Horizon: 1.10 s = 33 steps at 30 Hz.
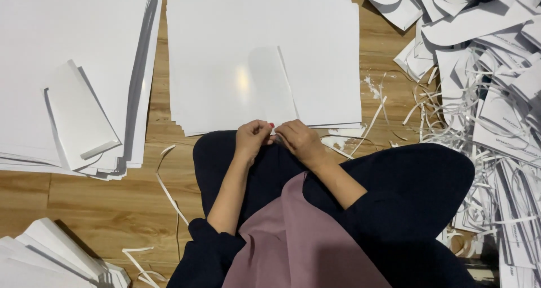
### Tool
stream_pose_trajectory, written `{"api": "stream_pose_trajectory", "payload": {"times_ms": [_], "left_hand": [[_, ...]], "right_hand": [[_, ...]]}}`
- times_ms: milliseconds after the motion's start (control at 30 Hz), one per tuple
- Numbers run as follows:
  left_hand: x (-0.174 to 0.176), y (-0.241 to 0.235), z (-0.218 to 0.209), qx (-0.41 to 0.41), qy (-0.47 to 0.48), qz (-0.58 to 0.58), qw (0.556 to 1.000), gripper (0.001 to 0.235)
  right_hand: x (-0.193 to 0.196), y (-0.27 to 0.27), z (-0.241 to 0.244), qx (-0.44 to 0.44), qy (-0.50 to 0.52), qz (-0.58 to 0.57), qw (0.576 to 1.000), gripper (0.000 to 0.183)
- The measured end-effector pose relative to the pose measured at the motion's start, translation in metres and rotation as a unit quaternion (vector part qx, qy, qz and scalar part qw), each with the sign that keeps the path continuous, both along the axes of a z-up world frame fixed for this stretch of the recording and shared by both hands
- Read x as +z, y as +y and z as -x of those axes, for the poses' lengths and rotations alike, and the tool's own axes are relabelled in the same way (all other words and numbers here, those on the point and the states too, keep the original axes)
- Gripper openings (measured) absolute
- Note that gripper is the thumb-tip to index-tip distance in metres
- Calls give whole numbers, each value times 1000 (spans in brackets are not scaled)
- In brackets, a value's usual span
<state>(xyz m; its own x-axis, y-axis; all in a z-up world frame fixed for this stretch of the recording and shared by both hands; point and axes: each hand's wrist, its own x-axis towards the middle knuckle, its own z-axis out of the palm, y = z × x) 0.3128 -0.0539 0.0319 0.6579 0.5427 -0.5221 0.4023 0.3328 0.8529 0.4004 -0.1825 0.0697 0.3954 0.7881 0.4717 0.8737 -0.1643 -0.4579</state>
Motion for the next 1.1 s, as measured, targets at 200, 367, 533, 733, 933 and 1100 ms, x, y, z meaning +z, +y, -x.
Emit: {"api": "stream_pose_trajectory", "payload": {"times_ms": [200,367,533,733,933,1100], "left_hand": [[1,-5,3,5,12,-3,1000,16],[2,-7,4,24,13,4,1000,17],[5,-8,2,37,-3,8,999,17],[6,-5,4,45,-20,21,999,17],[6,-8,5,35,-19,10,999,17],[6,-8,4,47,-27,14,998,17]], "right_hand": [[10,0,-6,43,-63,18,997,8],[3,3,-6,60,-126,27,990,8],[-2,8,-6,44,-56,-14,997,15],[-8,1,-7,53,85,-49,994,13],[7,2,-6,61,-11,-12,998,13],[-20,7,-11,23,-13,-35,999,13]]}}
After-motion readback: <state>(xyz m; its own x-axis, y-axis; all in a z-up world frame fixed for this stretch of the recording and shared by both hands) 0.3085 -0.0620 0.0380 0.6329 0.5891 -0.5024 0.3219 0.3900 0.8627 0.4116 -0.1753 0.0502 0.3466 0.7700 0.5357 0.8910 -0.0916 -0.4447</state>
